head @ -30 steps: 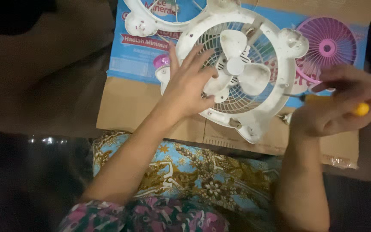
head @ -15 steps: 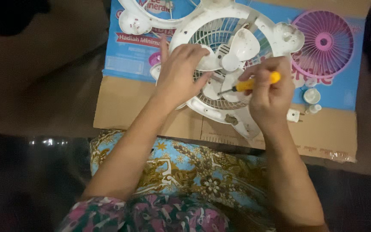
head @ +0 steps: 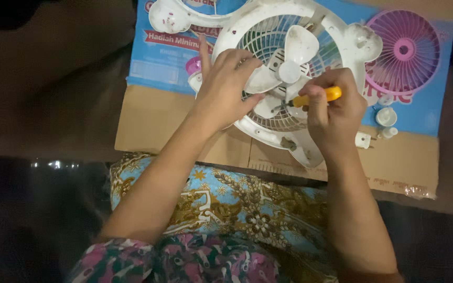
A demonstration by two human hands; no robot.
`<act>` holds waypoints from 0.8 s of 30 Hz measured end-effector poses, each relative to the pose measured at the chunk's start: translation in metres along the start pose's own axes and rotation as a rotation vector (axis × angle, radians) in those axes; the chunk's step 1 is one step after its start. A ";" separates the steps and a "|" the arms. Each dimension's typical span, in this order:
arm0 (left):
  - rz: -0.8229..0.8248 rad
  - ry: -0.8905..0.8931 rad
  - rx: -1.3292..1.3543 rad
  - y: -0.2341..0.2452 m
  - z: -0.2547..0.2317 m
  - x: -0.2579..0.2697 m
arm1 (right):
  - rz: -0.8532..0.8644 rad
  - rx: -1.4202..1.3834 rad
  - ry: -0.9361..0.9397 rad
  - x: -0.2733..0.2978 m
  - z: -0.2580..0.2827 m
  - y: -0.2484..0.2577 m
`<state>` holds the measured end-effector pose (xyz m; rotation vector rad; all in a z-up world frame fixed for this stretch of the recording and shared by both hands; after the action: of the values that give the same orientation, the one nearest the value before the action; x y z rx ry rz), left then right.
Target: The person uses a yellow screwdriver to remove screws from the front grille of a small white electric fan. They detach the front grille, exposing the fan blades, and continue to unscrew components from the rear housing.
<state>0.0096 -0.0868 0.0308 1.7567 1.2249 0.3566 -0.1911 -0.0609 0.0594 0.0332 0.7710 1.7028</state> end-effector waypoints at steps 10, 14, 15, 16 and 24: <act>0.002 0.013 -0.011 -0.008 0.004 -0.001 | 0.136 0.150 -0.092 -0.003 -0.003 -0.020; -0.001 0.011 -0.013 -0.005 0.003 0.001 | 0.182 0.188 -0.105 -0.005 0.001 -0.022; -0.003 0.011 -0.009 -0.005 0.003 0.001 | 0.193 0.217 -0.098 -0.006 0.004 -0.022; -0.006 0.011 -0.006 -0.004 0.003 0.001 | 0.186 0.198 -0.098 -0.006 0.005 -0.020; -0.003 -0.001 0.042 -0.005 0.001 -0.002 | 0.127 0.210 -0.066 -0.009 0.016 -0.010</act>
<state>0.0064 -0.0882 0.0264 1.7907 1.2426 0.3304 -0.1731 -0.0603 0.0701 0.2874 0.9112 1.7249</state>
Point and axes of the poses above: each hand's wrist, its own x-axis away from the middle knuckle, its own y-axis out of the back of the hand, z = x × y, the point moved 8 cm from there along -x, towards the middle knuckle, and after that the axes turned 12 degrees about z, right-handed, at the moved point
